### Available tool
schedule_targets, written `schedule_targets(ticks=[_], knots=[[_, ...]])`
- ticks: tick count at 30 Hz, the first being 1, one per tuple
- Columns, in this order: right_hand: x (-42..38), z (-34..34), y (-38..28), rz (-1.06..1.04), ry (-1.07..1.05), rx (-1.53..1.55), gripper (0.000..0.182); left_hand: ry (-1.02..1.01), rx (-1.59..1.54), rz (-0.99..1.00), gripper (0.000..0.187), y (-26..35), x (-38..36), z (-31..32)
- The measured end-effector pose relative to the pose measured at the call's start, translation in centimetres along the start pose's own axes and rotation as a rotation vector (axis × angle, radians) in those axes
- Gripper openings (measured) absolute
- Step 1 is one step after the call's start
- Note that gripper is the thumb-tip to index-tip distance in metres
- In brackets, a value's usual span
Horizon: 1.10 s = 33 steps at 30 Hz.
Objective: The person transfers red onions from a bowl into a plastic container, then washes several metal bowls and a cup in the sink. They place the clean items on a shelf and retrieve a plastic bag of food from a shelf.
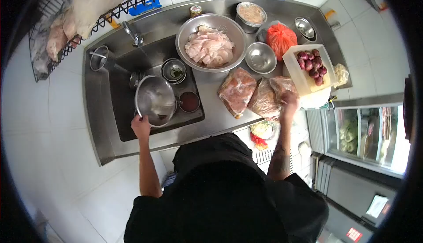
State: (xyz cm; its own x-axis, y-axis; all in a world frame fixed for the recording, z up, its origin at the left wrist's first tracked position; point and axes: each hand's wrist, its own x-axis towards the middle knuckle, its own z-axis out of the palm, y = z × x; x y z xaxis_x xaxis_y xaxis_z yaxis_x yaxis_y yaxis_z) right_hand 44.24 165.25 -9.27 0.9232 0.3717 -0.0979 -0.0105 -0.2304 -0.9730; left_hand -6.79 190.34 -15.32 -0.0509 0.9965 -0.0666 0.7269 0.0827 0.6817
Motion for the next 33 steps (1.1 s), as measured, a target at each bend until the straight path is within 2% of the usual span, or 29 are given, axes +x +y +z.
schedule_targets(ticks=[1, 2, 3, 4, 5, 7, 8, 9, 10, 11, 12, 13, 14, 16, 19, 20, 21, 24, 26, 27, 28, 29, 31, 32, 33], knots=[[-2.4, 4.7, -1.0, 0.076, -0.154, 0.073, 0.031, 0.059, 0.054, 0.106, 0.017, 1.8, -0.1, -0.3], [-2.9, 8.5, 0.8, 0.239, -0.476, 0.000, 0.035, 0.106, 0.146, 0.169, 0.016, 0.9, 0.5, 0.4], [-5.3, 12.6, 1.0, 0.365, -0.650, 0.219, 0.044, 0.156, 0.233, 0.231, 0.016, -0.1, 1.1, 1.2], [-5.8, 16.5, 2.6, 0.522, -0.911, 0.317, 0.056, 0.136, 0.145, 0.183, 0.018, -0.1, 1.4, 1.6], [-7.7, 19.9, -0.9, 0.719, -0.958, 0.414, 0.062, 0.128, 0.113, 0.191, 0.018, -0.7, 2.0, 2.2], [-7.5, 27.0, -0.1, 1.012, -0.802, 0.663, 0.064, 0.123, 0.059, 0.191, 0.017, -2.5, 2.8, 3.0], [-7.0, 30.1, 0.3, 1.031, -0.674, 0.760, 0.064, 0.154, 0.105, 0.263, 0.017, -2.5, 2.8, 2.7], [-5.9, 32.7, 1.2, 1.038, -0.530, 0.867, 0.063, 0.175, 0.146, 0.352, 0.017, -2.1, 2.9, 2.6], [-4.3, 34.8, 4.9, 0.952, -0.573, 1.042, 0.060, 0.184, 0.183, 0.451, 0.017, -1.5, 2.9, 2.8], [-2.5, 36.5, 7.5, 0.847, -0.605, 1.214, 0.057, 0.151, 0.233, 0.428, 0.016, -1.2, 2.9, 2.6], [-3.0, 37.4, 6.3, 0.808, -0.250, 1.136, 0.042, 0.172, 0.184, 0.483, 0.016, -0.3, 2.8, 2.4], [-2.5, 37.1, 5.0, 0.948, -0.185, 1.072, 0.030, 0.151, 0.142, 0.479, 0.016, -0.3, 2.9, 2.3], [-2.2, 36.0, 4.6, 0.935, -0.161, 1.063, 0.029, 0.175, 0.176, 0.452, 0.016, -1.7, 3.0, 2.5], [-1.0, 34.6, 4.3, 0.890, -0.117, 0.989, 0.026, 0.106, 0.132, 0.287, 0.019, 0.8, 1.4, 1.1], [2.5, 31.1, 3.7, 0.777, -0.058, 0.775, 0.022, 0.095, 0.289, 0.265, 0.021, -3.0, 1.1, 0.8], [4.2, 30.0, 3.8, 0.832, -0.102, 0.716, 0.023, 0.109, 0.211, 0.283, 0.022, -2.2, 0.4, 0.7], [4.6, 29.9, 3.4, 0.849, 0.024, 0.757, 0.023, 0.102, 0.218, 0.279, 0.022, -2.1, 0.0, 0.7], [6.1, 29.9, 3.6, 0.825, -0.073, 0.786, 0.030, 0.070, 0.247, 0.242, 0.021, -1.9, -0.3, 0.6], [6.7, 30.9, 4.9, 0.817, -0.088, 0.822, 0.038, 0.158, 0.211, 0.395, 0.014, -1.2, -0.7, 1.4], [6.4, 30.1, 3.9, 0.832, -0.218, 0.910, 0.039, 0.200, 0.184, 0.478, 0.014, -0.5, -0.8, 1.9], [5.8, 29.2, 3.0, 0.800, -0.309, 0.921, 0.038, 0.150, 0.191, 0.430, 0.014, 0.1, -0.8, 2.1], [4.7, 27.9, 0.8, 0.763, -0.398, 0.929, 0.036, 0.099, 0.196, 0.385, 0.016, 1.1, -0.8, 2.3], [3.1, 21.8, -3.2, 0.688, -0.514, 0.658, 0.037, 0.081, 0.212, 0.367, 0.017, 2.2, -0.2, 2.9], [3.2, 17.9, -4.4, 0.411, -0.424, 0.382, 0.037, 0.120, 0.220, 0.391, 0.017, 2.3, 0.3, 3.0], [2.9, 12.6, -7.1, 0.102, -0.164, -0.006, 0.034, 0.166, 0.222, 0.410, 0.018, 2.3, 0.8, 3.2]])
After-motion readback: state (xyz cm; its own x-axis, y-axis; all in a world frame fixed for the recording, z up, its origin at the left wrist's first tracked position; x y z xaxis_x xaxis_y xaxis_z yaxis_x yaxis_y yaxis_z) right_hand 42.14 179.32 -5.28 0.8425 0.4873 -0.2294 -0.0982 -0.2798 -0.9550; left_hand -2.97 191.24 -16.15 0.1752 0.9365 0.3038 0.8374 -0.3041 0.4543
